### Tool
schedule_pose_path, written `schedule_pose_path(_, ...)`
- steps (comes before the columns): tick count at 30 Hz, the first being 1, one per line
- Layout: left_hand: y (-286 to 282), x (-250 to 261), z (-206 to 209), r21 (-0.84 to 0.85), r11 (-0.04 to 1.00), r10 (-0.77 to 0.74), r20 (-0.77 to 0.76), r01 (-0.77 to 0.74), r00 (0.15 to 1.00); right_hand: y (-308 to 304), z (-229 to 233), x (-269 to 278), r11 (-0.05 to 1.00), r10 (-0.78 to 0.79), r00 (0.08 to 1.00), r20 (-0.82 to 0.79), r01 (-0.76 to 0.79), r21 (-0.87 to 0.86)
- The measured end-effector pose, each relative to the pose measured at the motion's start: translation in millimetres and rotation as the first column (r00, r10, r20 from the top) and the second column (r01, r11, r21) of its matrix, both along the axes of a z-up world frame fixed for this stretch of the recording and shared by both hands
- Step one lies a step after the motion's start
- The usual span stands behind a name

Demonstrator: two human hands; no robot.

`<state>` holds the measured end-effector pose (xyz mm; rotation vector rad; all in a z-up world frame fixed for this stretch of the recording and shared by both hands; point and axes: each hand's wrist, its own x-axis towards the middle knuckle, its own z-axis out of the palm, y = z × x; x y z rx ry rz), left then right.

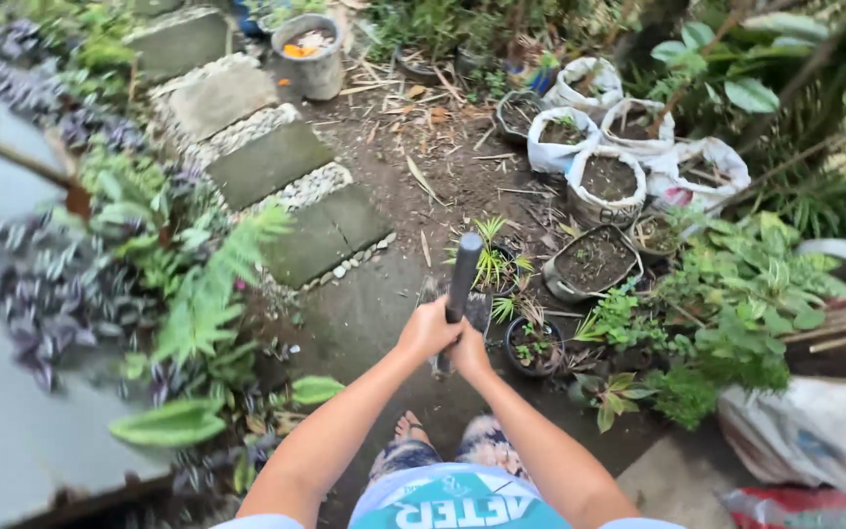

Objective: Sweeping debris into a dustpan and fetching water from a storage barrel in a backyard garden.

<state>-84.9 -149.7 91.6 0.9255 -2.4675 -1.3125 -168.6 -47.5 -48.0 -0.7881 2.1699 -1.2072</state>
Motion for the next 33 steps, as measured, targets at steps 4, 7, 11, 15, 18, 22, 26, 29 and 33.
schedule_pose_path(4, -53.3, -41.8, 17.0, 0.010, 0.998, -0.059, 0.060, 0.058, 0.996, -52.9, -46.8, -39.0, 0.968, -0.127, 0.921, 0.368, 0.196, -0.157)
schedule_pose_path(7, -97.1, -70.7, 20.4, -0.074, 0.994, -0.081, -0.027, 0.079, 0.996, -97.4, 27.2, -55.3, 0.969, -0.183, 0.939, 0.293, 0.223, -0.111)
schedule_pose_path(11, -157.1, -114.5, 10.0, -0.080, 0.993, -0.090, -0.014, 0.088, 0.996, -154.7, 40.2, -99.8, 0.981, -0.126, 0.957, -0.260, 0.081, -0.177)
schedule_pose_path(15, -221.5, -165.8, 0.8, -0.105, 0.988, -0.110, -0.005, 0.109, 0.994, -215.6, 27.8, -158.4, 0.995, -0.090, 0.946, -0.312, 0.074, -0.063)
schedule_pose_path(18, -283.2, -221.5, -5.5, -0.180, 0.973, -0.158, -0.050, 0.146, 0.986, -269.4, 25.4, -202.2, 0.987, -0.156, 0.971, 0.182, 0.158, 0.008)
schedule_pose_path(22, -336.0, -283.7, 10.5, -0.131, 0.977, -0.172, -0.005, 0.170, 0.985, -333.4, 18.9, -266.7, 0.967, -0.253, 0.760, 0.598, 0.209, 0.144)
schedule_pose_path(26, -386.8, -340.6, 4.0, -0.127, 0.976, -0.174, 0.018, 0.175, 0.985, -385.6, -11.8, -323.6, 0.927, -0.140, 0.462, 0.876, 0.372, -0.048)
schedule_pose_path(29, -427.0, -388.1, 2.2, -0.145, 0.969, -0.196, 0.043, 0.200, 0.980, -419.4, -54.3, -372.5, 0.810, 0.055, 0.275, 0.960, 0.550, -0.204)
schedule_pose_path(33, -482.0, -458.2, -5.9, -0.176, 0.951, -0.256, 0.014, 0.254, 0.967, -457.7, -31.4, -454.7, 0.762, 0.095, 0.108, 0.990, 0.632, -0.142)
